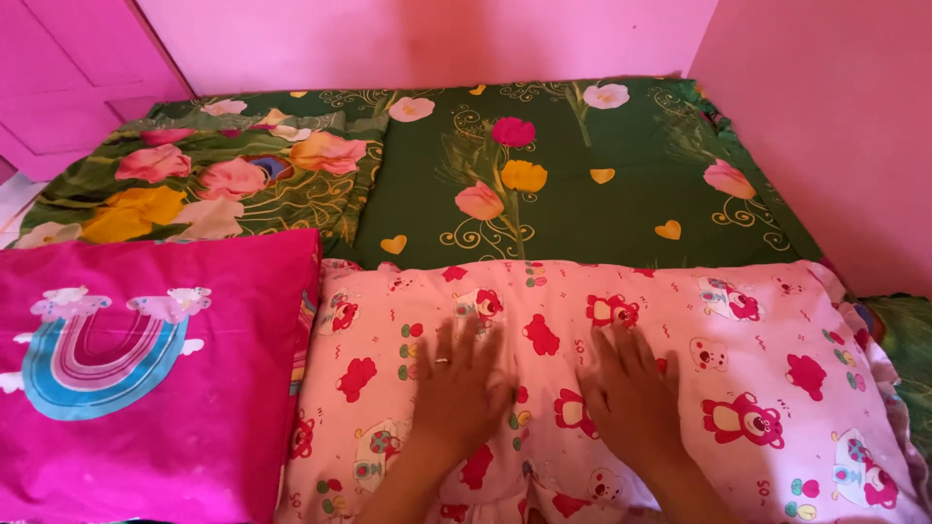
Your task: Arranging and patting pillows on a bed with colorful floral bedsheets.
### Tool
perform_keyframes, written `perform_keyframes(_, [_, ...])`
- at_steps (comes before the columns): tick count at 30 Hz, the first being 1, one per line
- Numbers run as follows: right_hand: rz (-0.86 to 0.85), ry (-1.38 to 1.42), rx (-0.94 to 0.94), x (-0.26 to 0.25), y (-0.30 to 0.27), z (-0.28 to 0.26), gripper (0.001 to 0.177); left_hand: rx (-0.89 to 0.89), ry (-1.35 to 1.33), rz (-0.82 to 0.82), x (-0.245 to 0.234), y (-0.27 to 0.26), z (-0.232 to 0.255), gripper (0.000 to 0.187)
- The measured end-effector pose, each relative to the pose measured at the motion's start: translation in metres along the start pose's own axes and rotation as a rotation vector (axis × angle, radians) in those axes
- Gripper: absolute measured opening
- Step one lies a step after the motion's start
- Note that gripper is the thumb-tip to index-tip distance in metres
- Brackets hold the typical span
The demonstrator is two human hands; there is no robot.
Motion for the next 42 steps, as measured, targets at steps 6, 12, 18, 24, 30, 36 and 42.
perform_keyframes(6, [-0.056,0.058,0.218,-0.009,0.007,0.066,0.058,-0.255,0.004,-0.215,-0.029,0.015,-0.06,0.065])
perform_keyframes(12, [-0.006,-0.064,0.279,-0.019,0.003,0.082,0.053,-0.376,0.112,-0.016,-0.025,0.01,-0.085,0.067])
perform_keyframes(18, [-0.076,-0.007,0.044,-0.005,0.005,-0.004,0.057,-0.072,0.109,-0.01,0.013,-0.002,-0.01,0.069])
perform_keyframes(24, [-0.078,0.137,0.006,-0.004,0.001,0.003,0.058,0.092,-0.02,0.054,0.006,-0.002,-0.008,0.068])
perform_keyframes(30, [-0.08,0.011,0.011,-0.005,0.011,0.01,0.056,-0.21,0.029,-0.017,-0.005,0.014,-0.063,0.069])
perform_keyframes(36, [-0.012,-0.07,0.218,-0.002,0.009,0.042,0.064,-0.327,0.013,-0.006,0.003,0.004,-0.078,0.068])
perform_keyframes(42, [-0.014,0.013,0.249,0.006,0.01,0.039,0.062,-0.317,0.022,-0.027,0.021,0.002,-0.076,0.07])
Point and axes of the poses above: each hand's wrist, its own y-axis towards the middle knuckle, its own x-axis out of the palm, z = x × y, the point moved 3 cm from there along y, towards the middle knuckle
